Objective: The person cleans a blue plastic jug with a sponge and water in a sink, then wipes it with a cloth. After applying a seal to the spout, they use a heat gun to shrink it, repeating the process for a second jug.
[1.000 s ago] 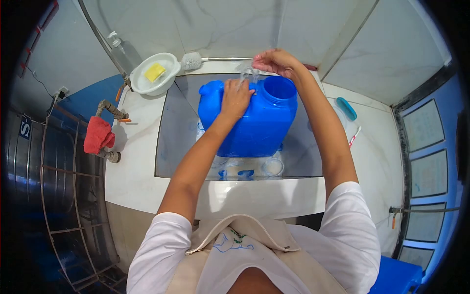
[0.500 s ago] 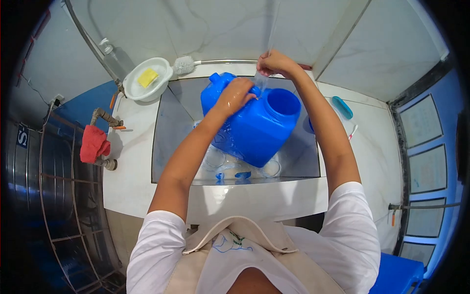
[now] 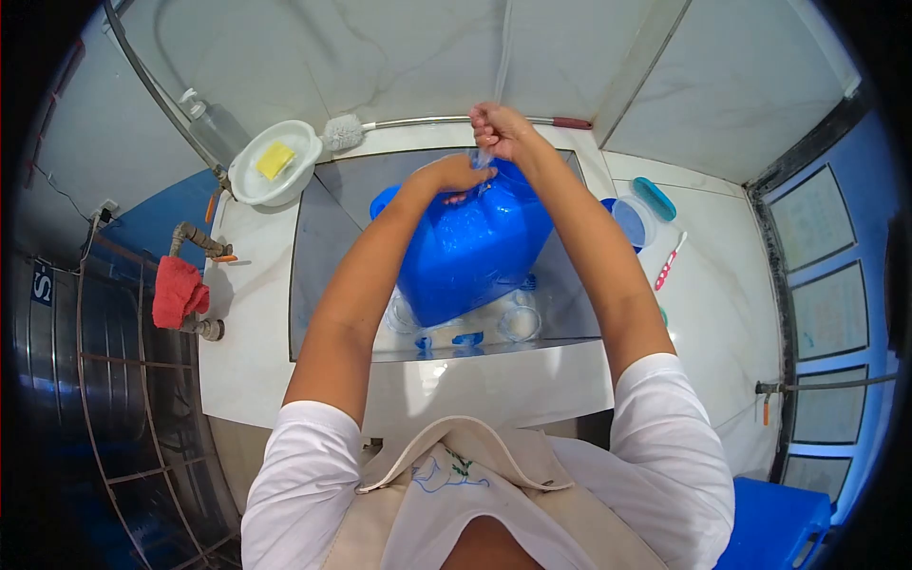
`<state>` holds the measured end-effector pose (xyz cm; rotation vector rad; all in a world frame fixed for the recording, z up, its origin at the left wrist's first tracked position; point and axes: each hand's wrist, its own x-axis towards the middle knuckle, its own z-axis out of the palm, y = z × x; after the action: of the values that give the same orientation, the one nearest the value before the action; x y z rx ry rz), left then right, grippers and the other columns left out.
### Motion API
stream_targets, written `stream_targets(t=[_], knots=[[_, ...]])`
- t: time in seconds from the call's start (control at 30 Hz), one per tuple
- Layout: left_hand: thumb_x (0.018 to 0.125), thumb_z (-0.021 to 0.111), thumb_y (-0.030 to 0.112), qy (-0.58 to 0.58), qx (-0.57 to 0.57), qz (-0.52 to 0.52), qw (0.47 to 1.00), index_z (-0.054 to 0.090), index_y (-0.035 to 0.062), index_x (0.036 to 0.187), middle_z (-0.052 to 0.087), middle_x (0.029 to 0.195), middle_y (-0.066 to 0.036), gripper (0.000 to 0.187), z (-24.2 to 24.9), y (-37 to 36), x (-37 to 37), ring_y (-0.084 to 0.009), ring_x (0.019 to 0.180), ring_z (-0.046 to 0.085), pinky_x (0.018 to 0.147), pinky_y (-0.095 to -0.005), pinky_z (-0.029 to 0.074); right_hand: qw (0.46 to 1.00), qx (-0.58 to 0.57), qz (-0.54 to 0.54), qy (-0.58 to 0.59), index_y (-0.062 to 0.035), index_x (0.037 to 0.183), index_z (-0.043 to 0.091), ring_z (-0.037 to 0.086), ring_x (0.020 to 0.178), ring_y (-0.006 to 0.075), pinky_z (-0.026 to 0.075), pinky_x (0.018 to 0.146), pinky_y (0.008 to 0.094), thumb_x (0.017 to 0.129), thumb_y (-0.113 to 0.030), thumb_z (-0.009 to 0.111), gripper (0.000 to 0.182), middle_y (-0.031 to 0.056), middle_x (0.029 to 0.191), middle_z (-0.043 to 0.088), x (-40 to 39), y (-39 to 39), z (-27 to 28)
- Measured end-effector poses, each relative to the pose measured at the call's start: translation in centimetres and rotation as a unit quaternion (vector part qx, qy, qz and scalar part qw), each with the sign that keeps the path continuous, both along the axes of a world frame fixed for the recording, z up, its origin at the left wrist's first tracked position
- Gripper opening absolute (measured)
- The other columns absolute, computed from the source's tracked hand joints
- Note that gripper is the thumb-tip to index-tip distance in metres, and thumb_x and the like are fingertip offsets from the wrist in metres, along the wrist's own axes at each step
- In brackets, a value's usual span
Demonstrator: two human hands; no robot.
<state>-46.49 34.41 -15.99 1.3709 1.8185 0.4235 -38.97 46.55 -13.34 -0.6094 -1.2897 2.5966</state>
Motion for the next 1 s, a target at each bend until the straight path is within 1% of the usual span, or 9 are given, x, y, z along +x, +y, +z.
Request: stream_targets(t=[0.13,0.23,0.37,0.53,0.7,0.77,0.83,0.93,1.0], knots=[[0.082,0.056,0.038,-0.054,-0.006,0.044,0.998,0.053,0.0022,0.063,0.048,0.046,-0.005,0.041,-0.6,-2.9,-0.5,-0.0133,0.034,0.047,0.032,-0.0276,0.037,0.998,0.025,0.002,-0.064,-0.0043,0.070,0.044,0.038,0.041,0.0083,0.030,0.035,0.0225,0.088,-0.011,0.041,0.019,0.0007,0.054,0.043,0.3,-0.9,-0.5],[0.080,0.061,0.034,-0.112,0.062,0.081,0.988,0.052,0.0019,0.062,0.048,0.047,-0.005,0.038,-1.6,-5.9,-0.7,-0.0135,0.038,0.049,0.035,-0.0277,0.038,0.965,0.200,0.028,-0.167,0.0027,0.088,0.053,0.044,0.049,0.0074,0.037,0.041,0.0180,0.084,-0.002,0.048,0.008,0.0027,0.065,0.051,1.5,-0.5,0.1],[0.077,0.064,0.033,-0.116,0.116,0.140,0.977,0.055,0.0008,0.062,0.051,0.049,-0.006,0.037,-2.3,-7.7,-0.9,-0.0128,0.042,0.050,0.039,-0.0273,0.039,0.897,0.360,0.107,-0.235,0.0060,0.088,0.057,0.060,0.071,0.0180,0.054,0.066,0.0273,0.077,0.003,0.050,0.013,0.0117,0.086,0.059,2.7,-0.9,2.7],[0.078,0.062,0.037,-0.095,0.146,0.147,0.974,0.061,0.0001,0.068,0.056,0.057,-0.008,0.039,-1.4,-4.6,-2.2,-0.0124,0.047,0.052,0.045,-0.0270,0.042,0.941,0.243,0.147,-0.187,0.0091,0.089,0.056,0.064,0.078,0.0257,0.056,0.070,0.0333,0.077,0.002,0.050,0.015,0.0206,0.087,0.060,2.3,-0.7,5.0],[0.077,0.058,0.047,0.040,0.326,0.022,0.944,0.062,-0.0042,0.074,0.058,0.058,-0.017,0.052,-2.6,0.1,-2.5,-0.0254,0.056,0.059,0.056,-0.0385,0.046,0.956,0.235,0.085,-0.154,0.0074,0.091,0.056,0.063,0.079,0.0255,0.054,0.073,0.0335,0.077,-0.001,0.050,0.017,0.0208,0.089,0.060,2.2,-1.4,5.5],[0.078,0.056,0.044,0.091,0.227,0.020,0.969,0.064,-0.0018,0.074,0.060,0.064,-0.018,0.046,-1.8,0.4,-1.2,-0.0297,0.062,0.060,0.061,-0.0401,0.047,0.956,0.256,0.054,-0.135,0.0059,0.092,0.057,0.063,0.081,0.0260,0.053,0.075,0.0349,0.078,-0.006,0.052,0.019,0.0208,0.092,0.061,2.7,-1.9,4.3],[0.079,0.054,0.040,0.143,0.124,0.018,0.982,0.065,0.0006,0.073,0.063,0.070,-0.018,0.042,-1.9,0.2,-0.3,-0.0341,0.068,0.061,0.066,-0.0417,0.047,0.650,0.689,0.180,-0.265,0.0057,0.099,0.056,0.061,0.084,0.0323,0.049,0.078,0.0432,0.071,-0.013,0.059,0.034,0.0222,0.094,0.059,3.5,-3.7,2.5],[0.087,0.042,0.034,0.205,0.176,0.078,0.960,0.062,-0.0008,0.078,0.062,0.070,-0.020,0.041,-3.0,-0.9,0.9,-0.0344,0.068,0.061,0.068,-0.0447,0.047,0.547,0.810,0.033,-0.206,0.0049,0.112,0.051,0.055,0.092,0.0345,0.044,0.082,0.0449,0.065,-0.018,0.063,0.053,0.0214,0.094,0.056,5.7,-8.5,-2.5],[0.091,0.036,0.025,0.088,0.125,0.152,0.977,0.059,-0.0025,0.082,0.061,0.075,-0.022,0.037,-3.1,-2.3,1.7,-0.0339,0.071,0.062,0.070,-0.0456,0.047,0.459,0.868,-0.099,-0.161,0.0031,0.114,0.050,0.054,0.088,0.0303,0.042,0.075,0.0419,0.066,-0.020,0.063,0.055,0.0170,0.086,0.056,5.8,-9.6,-4.2]])
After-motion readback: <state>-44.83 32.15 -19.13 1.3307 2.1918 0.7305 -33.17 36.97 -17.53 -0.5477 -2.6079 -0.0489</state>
